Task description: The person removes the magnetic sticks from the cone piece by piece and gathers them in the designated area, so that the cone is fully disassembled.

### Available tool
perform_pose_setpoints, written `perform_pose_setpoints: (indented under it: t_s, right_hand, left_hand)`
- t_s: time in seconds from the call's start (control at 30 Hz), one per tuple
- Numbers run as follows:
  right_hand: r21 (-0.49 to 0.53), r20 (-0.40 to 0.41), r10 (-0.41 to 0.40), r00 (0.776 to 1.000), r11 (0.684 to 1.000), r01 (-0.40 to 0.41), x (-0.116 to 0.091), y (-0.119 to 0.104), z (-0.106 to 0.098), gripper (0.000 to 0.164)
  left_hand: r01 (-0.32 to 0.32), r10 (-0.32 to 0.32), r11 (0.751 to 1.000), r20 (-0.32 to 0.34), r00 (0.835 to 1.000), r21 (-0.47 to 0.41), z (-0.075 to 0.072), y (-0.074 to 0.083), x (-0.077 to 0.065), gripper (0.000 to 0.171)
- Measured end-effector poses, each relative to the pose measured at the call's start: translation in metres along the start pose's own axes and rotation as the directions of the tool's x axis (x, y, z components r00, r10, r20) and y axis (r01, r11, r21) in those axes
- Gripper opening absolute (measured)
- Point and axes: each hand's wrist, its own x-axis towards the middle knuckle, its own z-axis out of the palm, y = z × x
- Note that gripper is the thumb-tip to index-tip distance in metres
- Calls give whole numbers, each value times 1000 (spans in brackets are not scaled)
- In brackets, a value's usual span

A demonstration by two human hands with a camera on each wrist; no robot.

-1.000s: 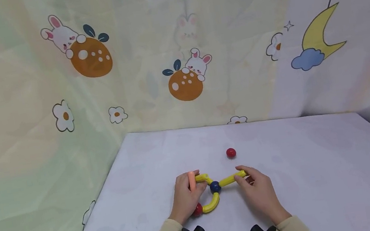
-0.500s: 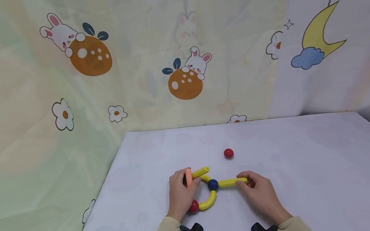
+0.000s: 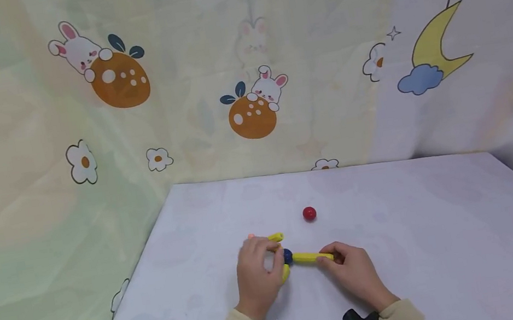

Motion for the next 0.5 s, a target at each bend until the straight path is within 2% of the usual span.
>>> perform_pose_setpoints:
  t_s: [0.07,0.13,0.2,0.3,0.37,0.5]
  right_hand:
    - [4,-4,-5,1000,1000,5,0,1,0,22]
    - [8,-7,-10,1000,1000,10,0,1,0,22]
    - [7,-7,-15,1000,1000,15,-1,1,1,22]
    - [-5,-11,-21,1000,1000,21,-1,1,1,24]
    - [-12,-12,-25,1000,1000,25,-1,1,1,25]
    - [-8,-3,-22,1000,1000,22,-1,1,1,25]
  left_hand:
    - [-82,83,996,34,996,-25,4,9,-4,5]
    - [-96,98,995,99,990,-32,7,14,-8,7]
    - [-51,47,999,179,983,14,10,14,-12,12]
    - [22,-53,993,259,964,120,12,11,-15,22]
    - [46,-98,983,293,951,180,12,8,-15,27]
    - [58,-133,969,310,942,239,10,3,-12,31]
